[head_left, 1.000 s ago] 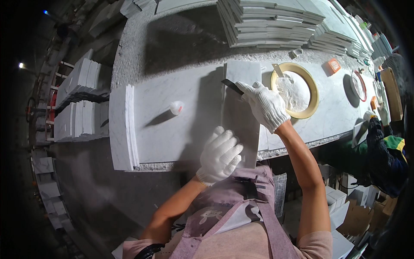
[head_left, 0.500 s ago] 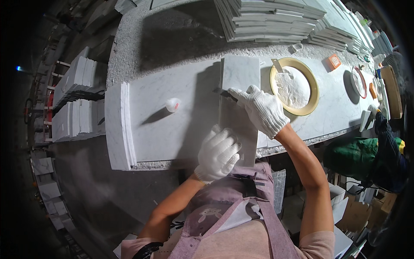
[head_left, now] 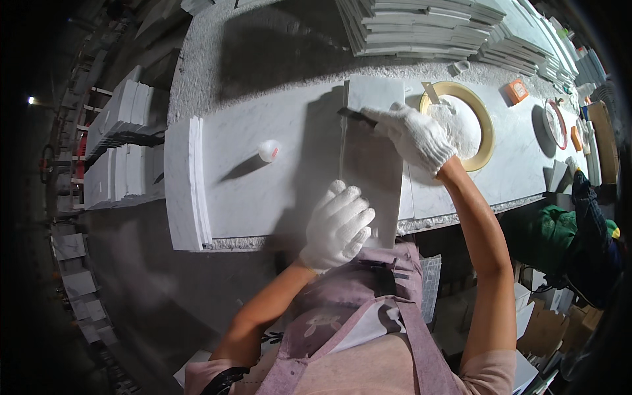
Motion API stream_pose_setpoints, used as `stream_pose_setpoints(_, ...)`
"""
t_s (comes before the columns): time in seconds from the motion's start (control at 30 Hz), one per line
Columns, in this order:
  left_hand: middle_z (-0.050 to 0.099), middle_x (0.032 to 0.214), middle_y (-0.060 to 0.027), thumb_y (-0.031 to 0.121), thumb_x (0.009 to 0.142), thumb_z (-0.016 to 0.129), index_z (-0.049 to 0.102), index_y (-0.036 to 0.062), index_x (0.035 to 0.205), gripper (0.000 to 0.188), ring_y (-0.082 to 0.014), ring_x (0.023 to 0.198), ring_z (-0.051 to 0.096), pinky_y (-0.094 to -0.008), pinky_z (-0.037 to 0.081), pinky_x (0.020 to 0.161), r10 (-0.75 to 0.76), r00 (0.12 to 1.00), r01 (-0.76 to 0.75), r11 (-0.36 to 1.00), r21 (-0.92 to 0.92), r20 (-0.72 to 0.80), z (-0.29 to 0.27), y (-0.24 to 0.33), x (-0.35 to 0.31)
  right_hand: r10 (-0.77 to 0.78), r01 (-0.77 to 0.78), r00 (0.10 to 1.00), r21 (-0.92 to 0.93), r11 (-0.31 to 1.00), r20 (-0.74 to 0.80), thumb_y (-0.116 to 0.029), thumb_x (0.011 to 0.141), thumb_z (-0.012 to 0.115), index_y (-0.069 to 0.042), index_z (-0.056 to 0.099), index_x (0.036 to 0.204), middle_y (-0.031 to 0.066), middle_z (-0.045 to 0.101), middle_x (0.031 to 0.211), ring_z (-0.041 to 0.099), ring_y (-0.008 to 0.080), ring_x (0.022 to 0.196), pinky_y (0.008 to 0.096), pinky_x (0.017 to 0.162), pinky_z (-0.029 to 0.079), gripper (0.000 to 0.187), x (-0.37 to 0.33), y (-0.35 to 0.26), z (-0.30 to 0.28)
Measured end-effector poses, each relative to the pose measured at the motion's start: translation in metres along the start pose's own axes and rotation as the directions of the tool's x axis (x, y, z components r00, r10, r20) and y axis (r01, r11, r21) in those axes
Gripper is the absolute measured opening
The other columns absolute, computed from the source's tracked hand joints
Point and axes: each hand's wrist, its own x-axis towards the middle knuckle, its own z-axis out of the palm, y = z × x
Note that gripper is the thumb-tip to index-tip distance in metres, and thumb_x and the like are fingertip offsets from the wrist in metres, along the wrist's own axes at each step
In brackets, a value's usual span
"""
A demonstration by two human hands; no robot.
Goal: The person applies a white paste to a rectangular stone tile using a small metal spatula, spreads it evenly, and scrapes off excess. They then wipe the tile with a cloth and use an orange sanding block to smooth the surface. The person repeats this process on multiple tiles, stacking finished ones on the table.
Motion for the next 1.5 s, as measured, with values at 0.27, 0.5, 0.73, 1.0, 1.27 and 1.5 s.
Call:
stream_pose_setpoints(0.27,0.068,0.122,-0.0123,0.027,0.098,0.069,0.075,0.0050,0.114,0.028,-0.0338,0.123,0.064,-0.0575,0.048,0.113,-0.026,0.999,0.024,0.998,-0.055,-0.032,-0.024,0.017,0.005,0.144,-0.124,0.989,0.338,0.933,-0.035,-0.003,0.100,0.060,-0.007,0.060,0.150,0.0057,0.062,0.081,0.054,0.0133,0.058,0.0289,0.056,0.048,0.050,-0.076,-0.007,0.002)
stream_pose_setpoints(0.5,0.060,0.153,-0.0074,0.060,0.094,0.060,0.067,0.0187,0.142,0.063,-0.0329,0.147,0.049,-0.0514,0.027,0.128,0.040,0.891,-0.220,0.908,0.355,0.452,-0.019,0.008,0.049,0.659,-0.319,0.743,0.928,0.193,0.118,-0.016,0.107,0.060,0.002,0.057,0.147,-0.0027,0.055,0.072,0.046,0.0052,0.050,0.0205,0.049,0.040,0.044,-0.177,-0.004,0.009)
stream_pose_setpoints(0.73,0.050,0.158,-0.0194,0.054,0.098,0.060,0.057,0.0094,0.150,0.069,-0.0370,0.151,0.039,-0.0562,0.020,0.129,-0.123,0.982,0.016,0.809,0.588,0.142,-0.021,-0.059,0.093,0.772,-0.159,0.631,0.987,0.026,0.081,-0.026,0.108,0.066,-0.004,0.065,0.125,0.0032,0.065,0.104,0.060,0.0109,0.073,0.0271,0.060,0.052,0.028,-0.192,-0.009,0.055)
stream_pose_setpoints(1.0,0.065,0.131,-0.0193,0.054,0.101,0.062,0.074,0.0064,0.126,0.055,-0.0418,0.129,0.059,-0.0555,0.043,0.116,-0.144,0.921,0.052,0.966,0.254,0.361,-0.041,0.017,0.058,0.836,-0.090,0.544,0.996,-0.022,0.068,-0.025,0.108,0.065,-0.001,0.062,0.126,0.0080,0.063,0.105,0.059,0.0125,0.077,0.0277,0.061,0.054,0.030,-0.180,-0.008,0.061)
stream_pose_setpoints(1.27,0.065,0.134,-0.0126,0.048,0.095,0.068,0.071,0.0124,0.133,0.052,-0.0345,0.136,0.053,-0.0547,0.034,0.123,-0.076,0.974,-0.031,0.889,0.456,0.213,-0.010,-0.031,0.083,0.812,-0.060,0.583,0.998,0.001,0.034,-0.025,0.108,0.065,0.000,0.063,0.128,0.0048,0.061,0.103,0.053,0.0097,0.077,0.0243,0.064,0.049,0.032,-0.170,-0.022,0.075)
stream_pose_setpoints(1.5,0.069,0.119,-0.0112,0.049,0.094,0.066,0.071,0.0077,0.126,0.053,-0.0304,0.122,0.060,-0.0510,0.038,0.120,0.047,0.991,-0.103,0.873,0.476,0.129,0.007,-0.066,0.122,0.846,-0.182,0.532,0.981,0.062,0.046,-0.025,0.109,0.064,0.000,0.062,0.129,0.0068,0.062,0.099,0.057,0.0105,0.071,0.0250,0.061,0.052,0.032,-0.173,-0.023,0.079)
